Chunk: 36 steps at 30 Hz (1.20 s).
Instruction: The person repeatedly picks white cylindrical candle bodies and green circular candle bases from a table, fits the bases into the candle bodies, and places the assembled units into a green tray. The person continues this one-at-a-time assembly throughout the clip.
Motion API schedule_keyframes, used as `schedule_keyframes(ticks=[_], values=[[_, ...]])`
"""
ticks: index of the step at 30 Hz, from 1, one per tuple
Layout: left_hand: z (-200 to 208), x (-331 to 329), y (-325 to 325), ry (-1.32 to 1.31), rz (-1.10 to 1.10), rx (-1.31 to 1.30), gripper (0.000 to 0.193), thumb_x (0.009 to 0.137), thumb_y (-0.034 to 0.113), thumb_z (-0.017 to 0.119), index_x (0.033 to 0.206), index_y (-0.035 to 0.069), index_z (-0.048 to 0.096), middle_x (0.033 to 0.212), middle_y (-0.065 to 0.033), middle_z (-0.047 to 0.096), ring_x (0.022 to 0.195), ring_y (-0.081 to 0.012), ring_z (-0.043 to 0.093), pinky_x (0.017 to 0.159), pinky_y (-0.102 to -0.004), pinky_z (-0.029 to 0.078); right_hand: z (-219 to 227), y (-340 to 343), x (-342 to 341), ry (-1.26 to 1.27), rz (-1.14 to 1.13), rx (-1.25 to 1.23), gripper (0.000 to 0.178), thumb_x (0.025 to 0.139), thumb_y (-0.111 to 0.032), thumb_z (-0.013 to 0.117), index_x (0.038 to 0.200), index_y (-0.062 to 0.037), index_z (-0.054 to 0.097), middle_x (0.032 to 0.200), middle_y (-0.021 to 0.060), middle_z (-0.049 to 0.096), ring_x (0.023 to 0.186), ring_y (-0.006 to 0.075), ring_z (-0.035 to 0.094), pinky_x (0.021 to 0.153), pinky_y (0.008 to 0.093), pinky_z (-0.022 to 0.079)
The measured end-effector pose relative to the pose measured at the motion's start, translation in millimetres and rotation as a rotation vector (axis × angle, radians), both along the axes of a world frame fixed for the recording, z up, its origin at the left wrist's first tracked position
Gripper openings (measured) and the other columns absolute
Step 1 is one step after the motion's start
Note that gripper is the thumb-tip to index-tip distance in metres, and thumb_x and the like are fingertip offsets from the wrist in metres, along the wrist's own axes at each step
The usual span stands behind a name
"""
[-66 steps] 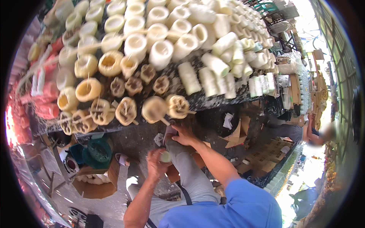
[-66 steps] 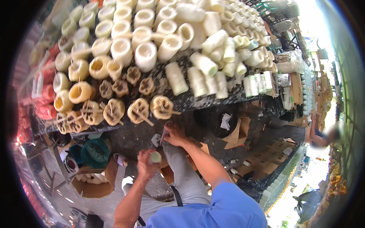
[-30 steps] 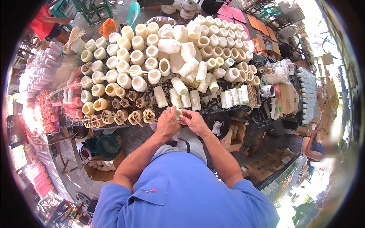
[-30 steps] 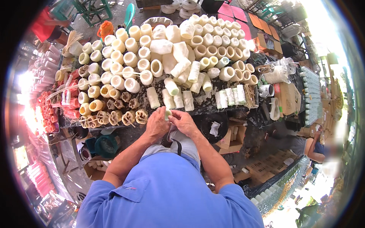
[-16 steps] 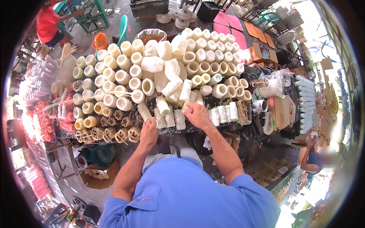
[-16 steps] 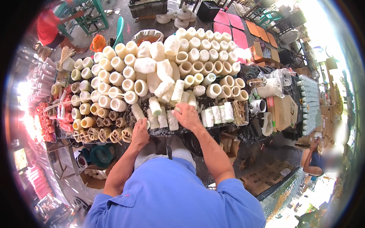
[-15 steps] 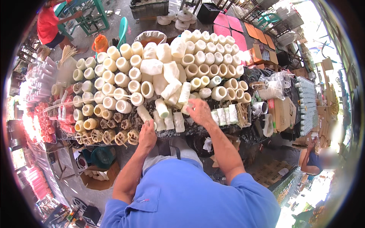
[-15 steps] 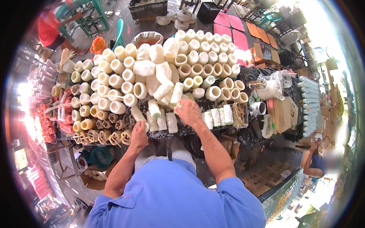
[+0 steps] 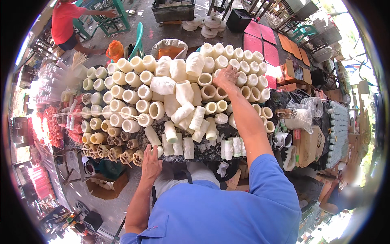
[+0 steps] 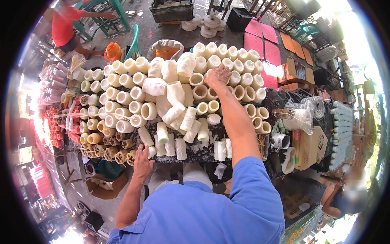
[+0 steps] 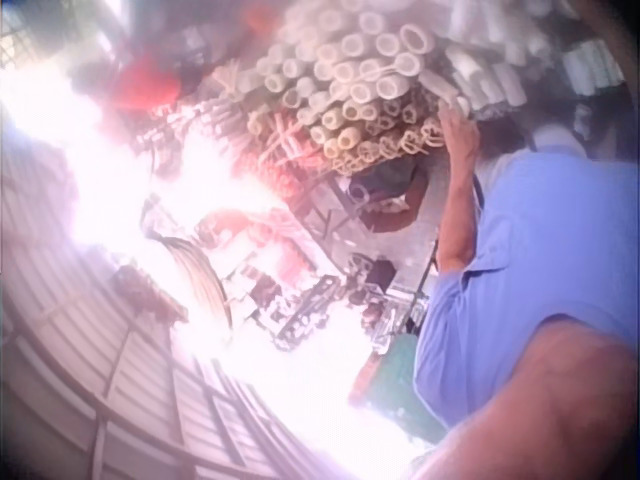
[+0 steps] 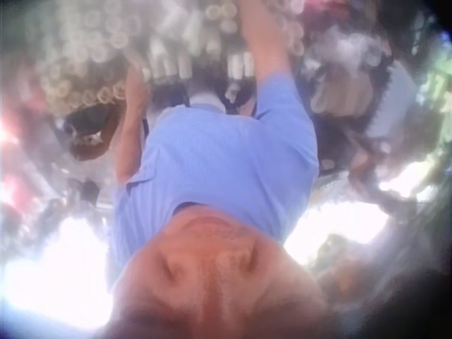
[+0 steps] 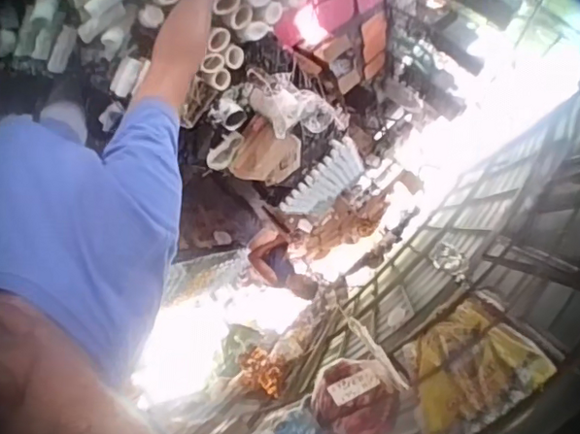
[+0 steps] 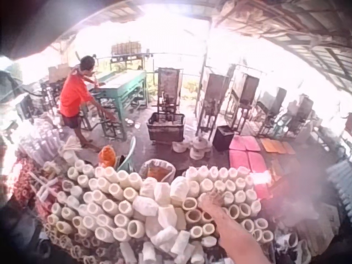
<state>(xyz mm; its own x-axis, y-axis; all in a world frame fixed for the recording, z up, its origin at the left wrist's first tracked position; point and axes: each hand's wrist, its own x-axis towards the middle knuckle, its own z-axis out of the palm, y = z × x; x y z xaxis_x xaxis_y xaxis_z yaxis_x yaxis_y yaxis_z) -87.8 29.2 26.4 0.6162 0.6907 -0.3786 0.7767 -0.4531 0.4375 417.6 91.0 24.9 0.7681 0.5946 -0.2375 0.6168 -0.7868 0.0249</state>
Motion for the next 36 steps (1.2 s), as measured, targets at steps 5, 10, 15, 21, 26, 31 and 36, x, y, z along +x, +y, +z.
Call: schedule_keyframes(ticks=[5,10,15,21,26,31,36], values=[[14.6,10.5,5.3,-0.023,0.056,0.047,0.075,0.082,0.012,0.081,0.148,-0.001,0.048,0.156,-0.0328,0.039,0.144,-0.0487,0.041,0.12,-0.0522,0.037,34.3,-15.6,11.2,0.093,-0.063,0.247,0.076,0.073,-0.04,0.084,0.133,0.001,0.063,0.141,0.0218,0.061,0.131,0.0366,0.058,0.108,0.0494,0.047],[50.2,72.3,25.3,-0.22,-0.023,0.154,0.078,0.08,0.019,0.086,0.147,0.002,0.051,0.156,-0.0275,0.043,0.144,-0.0462,0.043,0.12,-0.0527,0.037,103.0,-57.3,2.2,0.171,0.056,0.454,0.073,0.074,-0.03,0.086,0.133,0.0042,0.059,0.124,0.0259,0.071,0.118,0.0382,0.068,0.103,0.0472,0.051],[73.9,190.4,53.6,-0.638,-0.148,-0.062,0.086,0.074,0.025,0.093,0.147,0.004,0.052,0.152,-0.0223,0.052,0.137,-0.0381,0.054,0.114,-0.0486,0.046,165.1,-96.1,-51.4,0.422,0.574,0.424,0.054,0.07,-0.024,0.08,0.12,-0.0059,0.067,0.109,0.0191,0.074,0.102,0.0396,0.069,0.101,0.0471,0.047],[72.5,209.7,62.2,-0.762,0.143,-0.834,0.079,0.067,0.012,0.096,0.138,0.003,0.063,0.123,-0.006,0.073,0.11,-0.0174,0.068,0.102,-0.0365,0.053,121.5,-49.3,-2.6,1.175,0.356,0.379,0.07,0.075,-0.03,0.089,0.138,-0.008,0.066,0.123,0.01,0.072,0.11,0.025,0.069,0.101,0.0378,0.052],[81.8,144.5,39.8,-0.921,0.436,-0.919,0.081,0.063,0.003,0.095,0.137,0.001,0.061,0.123,-0.0082,0.073,0.111,-0.019,0.069,0.1,-0.0371,0.056,25.8,16.2,71.9,-0.052,0.378,0.105,0.064,0.078,-0.029,0.078,0.134,-0.0046,0.062,0.141,0.0219,0.063,0.138,0.0393,0.053,0.115,0.0575,0.037],[102.4,66.7,22.8,-1.221,0.485,-0.97,0.09,0.066,0.02,0.098,0.14,-0.002,0.053,0.124,-0.0226,0.069,0.112,-0.0362,0.069,0.096,-0.047,0.058,-23.3,31.5,80.8,-0.024,0.289,0.083,0.072,0.076,-0.038,0.084,0.137,-0.0085,0.06,0.14,0.021,0.064,0.138,0.0394,0.053,0.119,0.0584,0.032],[120.3,-2.7,8.5,-1.433,0.63,-0.895,0.092,0.07,0.024,0.094,0.145,-0.001,0.048,0.13,-0.028,0.065,0.116,-0.043,0.067,0.098,-0.052,0.056,-29.2,26.9,78.9,-0.037,0.254,0.091,0.082,0.075,-0.036,0.085,0.145,-0.0118,0.05,0.14,0.0211,0.062,0.138,0.0409,0.052,0.118,0.0597,0.03]])
